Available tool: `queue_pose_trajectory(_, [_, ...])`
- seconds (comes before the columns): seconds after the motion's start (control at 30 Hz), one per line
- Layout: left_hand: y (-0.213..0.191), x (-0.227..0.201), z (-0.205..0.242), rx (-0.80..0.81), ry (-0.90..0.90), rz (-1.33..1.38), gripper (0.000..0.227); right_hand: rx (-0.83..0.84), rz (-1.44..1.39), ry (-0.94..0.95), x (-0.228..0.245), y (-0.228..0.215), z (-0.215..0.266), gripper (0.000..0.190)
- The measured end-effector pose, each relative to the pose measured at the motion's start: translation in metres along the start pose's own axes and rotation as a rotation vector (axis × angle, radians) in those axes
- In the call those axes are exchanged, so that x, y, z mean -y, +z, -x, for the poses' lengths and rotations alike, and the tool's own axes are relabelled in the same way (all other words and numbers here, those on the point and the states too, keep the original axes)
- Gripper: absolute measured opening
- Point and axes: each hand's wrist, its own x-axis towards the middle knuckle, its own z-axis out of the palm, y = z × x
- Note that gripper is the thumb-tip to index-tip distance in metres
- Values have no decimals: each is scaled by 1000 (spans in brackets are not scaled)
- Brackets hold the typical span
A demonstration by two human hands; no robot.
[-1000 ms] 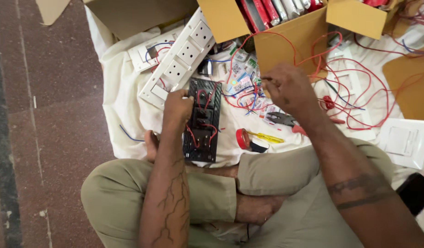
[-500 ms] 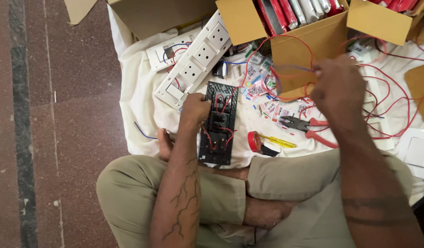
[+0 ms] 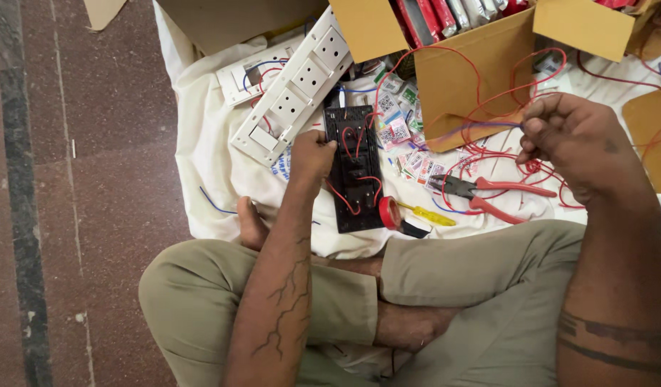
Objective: The person wires a black electrical switchboard plate by hand using a screwdriver and wire cutters, stripping red and blue wires and securing them into terminals before placing the board into a yellow box.
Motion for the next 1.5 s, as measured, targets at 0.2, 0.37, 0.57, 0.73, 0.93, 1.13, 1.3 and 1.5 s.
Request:
queue_pose_trajectory(0.2, [-14,-16,5,-21,-65,-27,18,90,-211,-32,-5,20,-7,6])
queue_pose_trajectory(0.37, [-25,-20,0,-137,134,-167,22,-59,240,-265,-12,11,-7,9])
queue_pose_trajectory(0.57, [-25,-21,-6,-120,96,-72,34,-58,4,-196,-32,-21,-6,5])
queue_pose_trajectory(0.73, [-41,-48,7,-262,210,-253,30,-96,-48,-79,-32,-19,-5,8])
queue_pose_trajectory(0.93, [-64,-108,31,-78,507,-37,21,-69,-333,7,-30,-2,-13,9])
queue_pose_trajectory(1.13, [-55,-117,62,376,332,51,29,20,-445,24,-26,-1,-13,10])
queue_pose_trajectory(1.3, [-26,-89,74,496,176,401,32,81,-482,73,-22,4,-5,13])
queue_pose_trajectory(1.5, [-16,-96,71,373,159,749,23,102,-461,-86,-15,25,-6,8])
